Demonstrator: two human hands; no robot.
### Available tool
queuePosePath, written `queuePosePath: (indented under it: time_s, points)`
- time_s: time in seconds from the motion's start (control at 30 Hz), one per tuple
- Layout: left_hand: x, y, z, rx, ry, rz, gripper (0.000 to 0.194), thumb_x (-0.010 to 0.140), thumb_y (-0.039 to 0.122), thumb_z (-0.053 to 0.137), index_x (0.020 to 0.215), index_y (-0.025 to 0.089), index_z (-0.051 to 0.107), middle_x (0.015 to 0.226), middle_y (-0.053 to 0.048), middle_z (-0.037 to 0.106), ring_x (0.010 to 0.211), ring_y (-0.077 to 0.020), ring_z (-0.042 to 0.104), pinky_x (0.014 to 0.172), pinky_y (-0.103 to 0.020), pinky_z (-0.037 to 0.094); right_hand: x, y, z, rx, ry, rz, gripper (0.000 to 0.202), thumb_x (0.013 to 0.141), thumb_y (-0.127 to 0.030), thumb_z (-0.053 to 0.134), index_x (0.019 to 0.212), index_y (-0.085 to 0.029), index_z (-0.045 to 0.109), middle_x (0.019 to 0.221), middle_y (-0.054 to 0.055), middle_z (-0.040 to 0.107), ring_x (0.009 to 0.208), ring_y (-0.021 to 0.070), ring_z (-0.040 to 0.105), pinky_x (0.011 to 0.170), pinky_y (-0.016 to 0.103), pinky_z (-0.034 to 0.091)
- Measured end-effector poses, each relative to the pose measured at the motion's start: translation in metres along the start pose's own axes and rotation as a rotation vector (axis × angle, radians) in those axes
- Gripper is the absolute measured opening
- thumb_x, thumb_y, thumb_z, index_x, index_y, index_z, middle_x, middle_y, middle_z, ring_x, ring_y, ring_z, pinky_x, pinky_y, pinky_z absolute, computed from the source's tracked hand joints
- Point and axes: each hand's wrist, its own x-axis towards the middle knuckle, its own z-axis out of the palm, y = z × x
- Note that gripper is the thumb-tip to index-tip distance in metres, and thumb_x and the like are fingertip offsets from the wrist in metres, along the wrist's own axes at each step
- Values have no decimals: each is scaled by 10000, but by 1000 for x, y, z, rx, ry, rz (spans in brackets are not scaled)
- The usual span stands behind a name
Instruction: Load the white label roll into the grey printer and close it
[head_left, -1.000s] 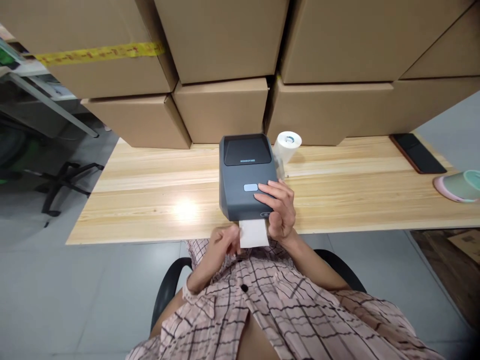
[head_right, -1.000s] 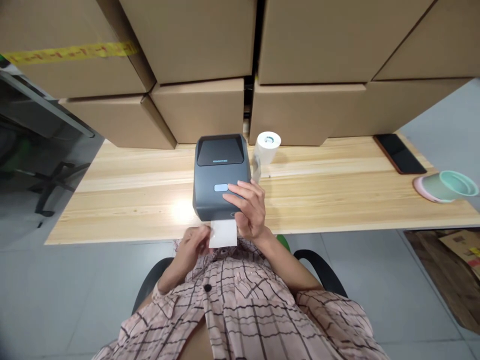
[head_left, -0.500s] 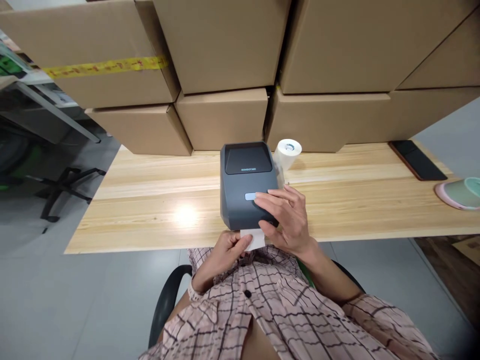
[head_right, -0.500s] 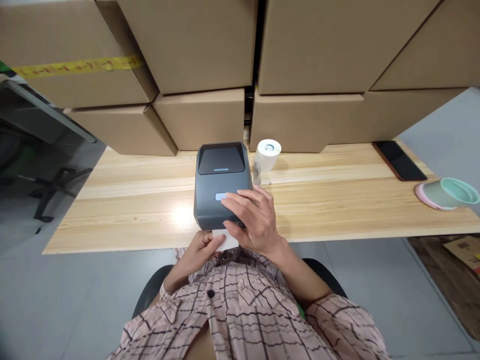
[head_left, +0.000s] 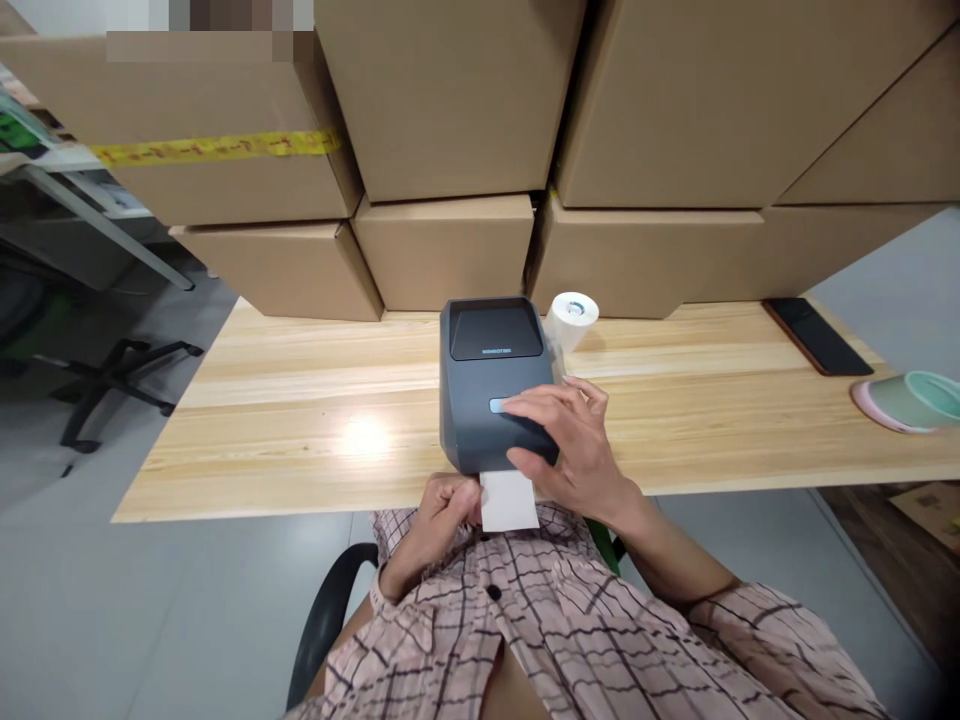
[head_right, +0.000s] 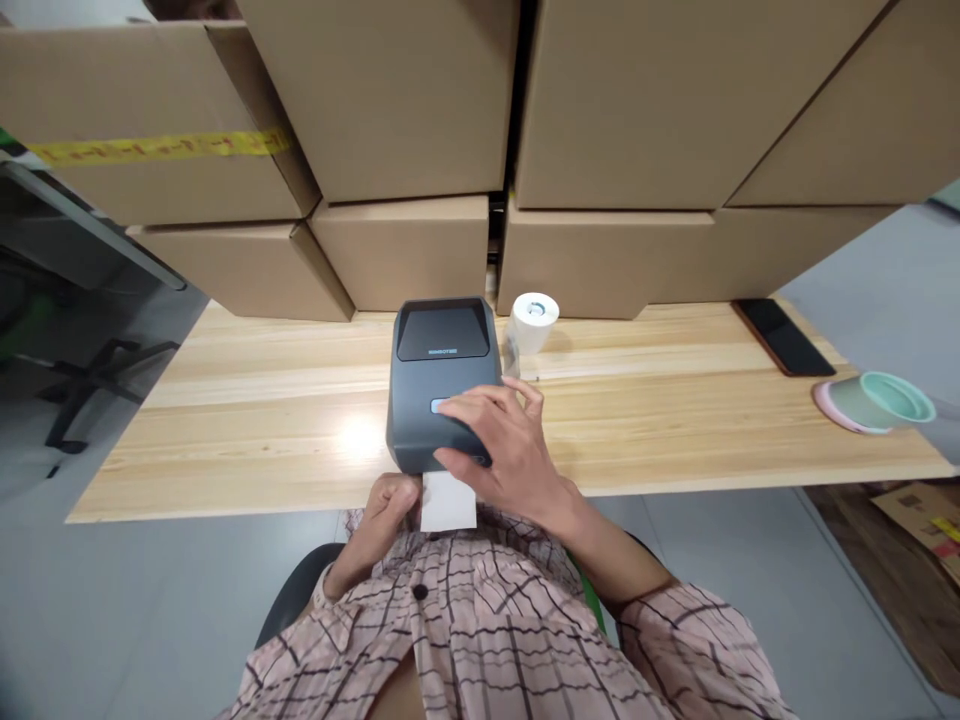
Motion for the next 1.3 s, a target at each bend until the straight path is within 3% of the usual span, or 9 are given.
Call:
queuePosePath:
  time_s: [0.1, 0.2, 0.27, 0.33, 0.6, 0.87, 0.97, 1.13, 1.3]
  points:
    - [-10, -1, -1, 42, 361, 182, 572, 1030, 499, 503, 560, 184, 587, 557, -15, 576, 554, -136, 526, 576, -275, 396, -24, 9, 9, 168, 118, 145, 540, 1039, -578, 470, 1509, -311, 467, 1480, 94, 614, 1421, 311, 524, 1194, 575, 386]
    - [-8, 3, -6, 122, 611, 328, 322, 1040, 433, 510, 1003, 222, 751, 993, -63, 737, 911, -195, 675, 797, -315, 532, -43, 15, 18, 275, 169, 295, 673, 1048, -597, 407, 1646, -316, 277, 1706, 101, 345, 1573, 326, 344, 1246, 605, 368]
    - [4, 10, -11, 177, 572, 367, 452, 1049, 482, 478, 1425, 269, 607, 1454, -105, 613, 1322, -256, 587, 1076, -411, 505, -43, 16, 20, 328, 148, 328, 714, 1059, -610, 340, 1682, -312, 160, 1744, 93, 265, 1598, 313, 301, 1263, 575, 373]
    - [26, 18, -17, 194, 477, 366, 565, 1052, 522, 456, 1565, 285, 463, 1632, -105, 456, 1517, -271, 422, 1237, -457, 383, -31, 20, 18, 333, 133, 294, 739, 1058, -644, 281, 1691, -322, 77, 1760, 80, 220, 1612, 299, 269, 1277, 548, 366]
    - [131, 38, -49, 73, 302, 134, 678, 961, 491, 631, 1542, 170, 494, 1661, -143, 436, 1572, -323, 362, 1315, -481, 270, 74, 69, -1, 202, 69, 121, 794, 1035, -728, 215, 1671, -384, -114, 1788, 23, 56, 1653, 279, 84, 1330, 597, 160]
    - [146, 20, -56, 92, 225, 195, 797, 832, 444, 764, 1550, 236, 486, 1729, -102, 315, 1619, -323, 250, 1328, -494, 215, 162, 134, 12, 221, 61, 150, 814, 1019, -772, 197, 1682, -366, -45, 1781, 10, 110, 1652, 237, 108, 1327, 518, 218]
    - [138, 19, -56, 48, 178, 172, 933, 780, 398, 801, 1602, 225, 396, 1724, -129, 315, 1601, -346, 289, 1294, -506, 298, 159, 139, 18, 345, 45, 164, 854, 999, -775, 336, 1681, -329, 79, 1759, 38, 225, 1629, 230, 222, 1310, 481, 287]
    - [132, 25, -51, 6, 198, 175, 933, 769, 325, 763, 1606, 225, 363, 1660, -142, 428, 1517, -334, 431, 1174, -463, 467, 98, 112, 24, 310, 51, 349, 743, 996, -609, 505, 1604, -219, 331, 1616, 171, 480, 1451, 301, 527, 1150, 515, 487]
    - [135, 24, -48, 10, 198, 220, 900, 761, 297, 741, 1589, 215, 398, 1643, -133, 456, 1494, -313, 467, 1199, -432, 439, 74, 77, 21, -53, -344, 169, 402, 1050, -325, 389, 1318, -197, 660, 1338, 138, 709, 1253, 276, 646, 1073, 483, 502]
